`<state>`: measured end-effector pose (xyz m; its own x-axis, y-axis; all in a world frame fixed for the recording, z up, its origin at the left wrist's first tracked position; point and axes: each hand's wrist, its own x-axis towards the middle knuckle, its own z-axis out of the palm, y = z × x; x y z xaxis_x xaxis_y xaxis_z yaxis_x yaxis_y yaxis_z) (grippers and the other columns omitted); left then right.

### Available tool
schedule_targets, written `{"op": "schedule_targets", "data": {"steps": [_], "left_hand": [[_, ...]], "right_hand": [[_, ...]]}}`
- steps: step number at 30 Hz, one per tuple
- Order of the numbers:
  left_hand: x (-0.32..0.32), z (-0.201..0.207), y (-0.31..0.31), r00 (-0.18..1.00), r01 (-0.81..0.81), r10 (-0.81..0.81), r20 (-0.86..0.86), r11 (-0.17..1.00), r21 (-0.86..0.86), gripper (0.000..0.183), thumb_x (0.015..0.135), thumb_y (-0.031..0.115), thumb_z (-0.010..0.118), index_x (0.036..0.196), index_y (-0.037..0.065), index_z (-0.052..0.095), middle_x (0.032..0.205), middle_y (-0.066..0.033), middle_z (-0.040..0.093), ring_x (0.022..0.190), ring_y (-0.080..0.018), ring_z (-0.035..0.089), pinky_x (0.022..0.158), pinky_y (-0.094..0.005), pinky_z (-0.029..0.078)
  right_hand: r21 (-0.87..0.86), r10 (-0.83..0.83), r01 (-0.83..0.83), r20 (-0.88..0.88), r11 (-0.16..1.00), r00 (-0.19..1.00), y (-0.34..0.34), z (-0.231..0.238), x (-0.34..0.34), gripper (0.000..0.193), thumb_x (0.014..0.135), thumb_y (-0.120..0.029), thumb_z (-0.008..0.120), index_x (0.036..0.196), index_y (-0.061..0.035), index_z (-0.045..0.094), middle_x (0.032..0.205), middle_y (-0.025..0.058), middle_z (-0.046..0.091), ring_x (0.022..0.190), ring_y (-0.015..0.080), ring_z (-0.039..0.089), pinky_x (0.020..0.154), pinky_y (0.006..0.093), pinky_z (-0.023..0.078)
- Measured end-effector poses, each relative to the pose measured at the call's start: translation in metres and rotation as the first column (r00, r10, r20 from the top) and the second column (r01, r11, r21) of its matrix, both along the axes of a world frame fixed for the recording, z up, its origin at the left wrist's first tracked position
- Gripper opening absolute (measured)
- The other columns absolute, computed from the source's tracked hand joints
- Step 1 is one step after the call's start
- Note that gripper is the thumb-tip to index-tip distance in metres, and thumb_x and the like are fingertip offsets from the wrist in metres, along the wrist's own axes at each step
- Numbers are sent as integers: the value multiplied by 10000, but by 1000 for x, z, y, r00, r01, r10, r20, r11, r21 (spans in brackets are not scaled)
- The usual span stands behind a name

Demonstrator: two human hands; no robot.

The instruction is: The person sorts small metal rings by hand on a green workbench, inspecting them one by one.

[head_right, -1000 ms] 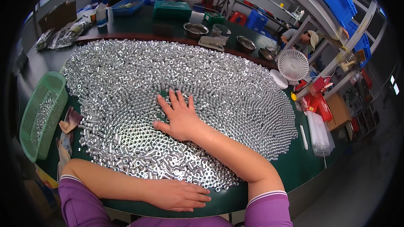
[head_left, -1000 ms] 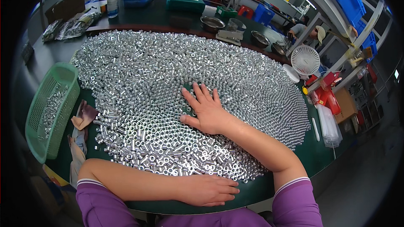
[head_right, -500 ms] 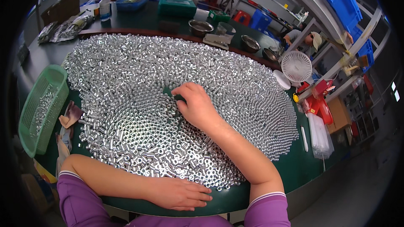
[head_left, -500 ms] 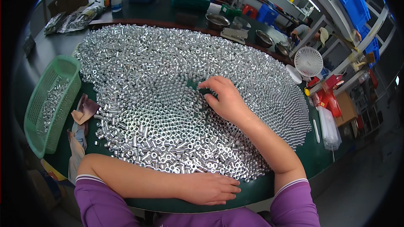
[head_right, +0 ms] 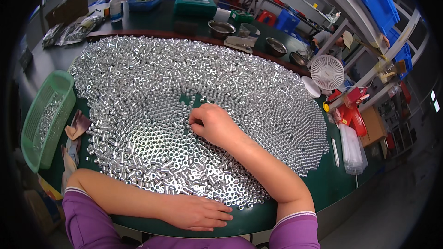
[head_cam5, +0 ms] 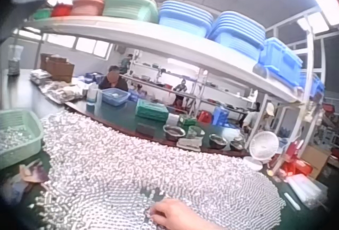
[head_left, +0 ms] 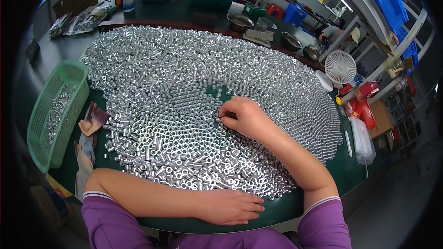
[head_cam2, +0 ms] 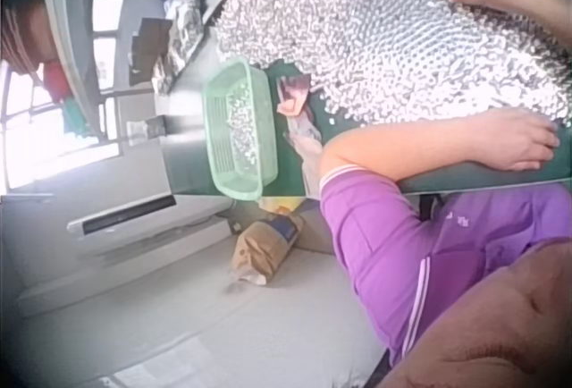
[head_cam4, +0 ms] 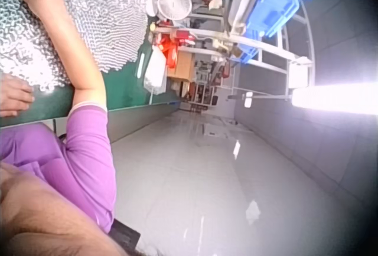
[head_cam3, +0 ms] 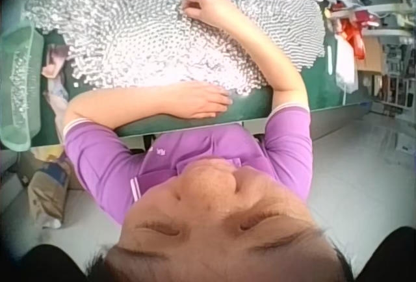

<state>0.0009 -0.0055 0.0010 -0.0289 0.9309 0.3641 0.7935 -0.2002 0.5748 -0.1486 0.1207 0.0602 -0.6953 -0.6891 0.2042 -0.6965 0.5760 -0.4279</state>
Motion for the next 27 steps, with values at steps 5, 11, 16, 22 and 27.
{"op": "schedule_targets", "data": {"steps": [5,11,16,22,27], "left_hand": [[-2,6,-1,1000,6,-6,-23,1000,-30,345,956,240,463,1194,-1,529,1363,-145,439,1324,-302,352,1023,-417,389],[-3,5,0,1000,9,-9,7,999,-44,346,957,238,460,1199,0,529,1365,-143,439,1325,-299,353,1040,-413,372],[-1,3,0,1000,-2,2,3,999,-35,348,959,238,456,1201,-2,526,1364,-143,439,1320,-303,359,1047,-411,368],[-2,7,-1,1000,5,-5,1,999,-49,348,957,233,456,1202,-6,525,1359,-156,441,1306,-309,374,1047,-412,368],[-1,0,1,999,-1,2,-34,1000,28,347,951,230,463,1187,-16,531,1341,-165,458,1299,-312,380,1043,-413,371]], "right_hand": [[18,-7,10,-144,1000,990,-1,2,-4,108,744,-54,660,852,-52,659,834,103,633,822,303,609,751,386,494],[-36,-56,52,-123,998,991,-8,4,-6,95,760,-57,663,855,-47,658,845,108,633,833,305,607,744,384,492],[26,-49,54,-160,998,986,-13,4,-3,101,762,-77,669,858,-51,658,844,110,625,830,312,604,753,397,484],[34,10,-2,-216,999,976,-23,0,-2,103,764,-79,668,861,-50,648,827,105,602,824,314,585,755,386,485],[152,85,-41,-302,988,949,-23,2,2,100,768,-71,665,865,-66,644,831,93,591,839,295,574,746,378,483]]}}
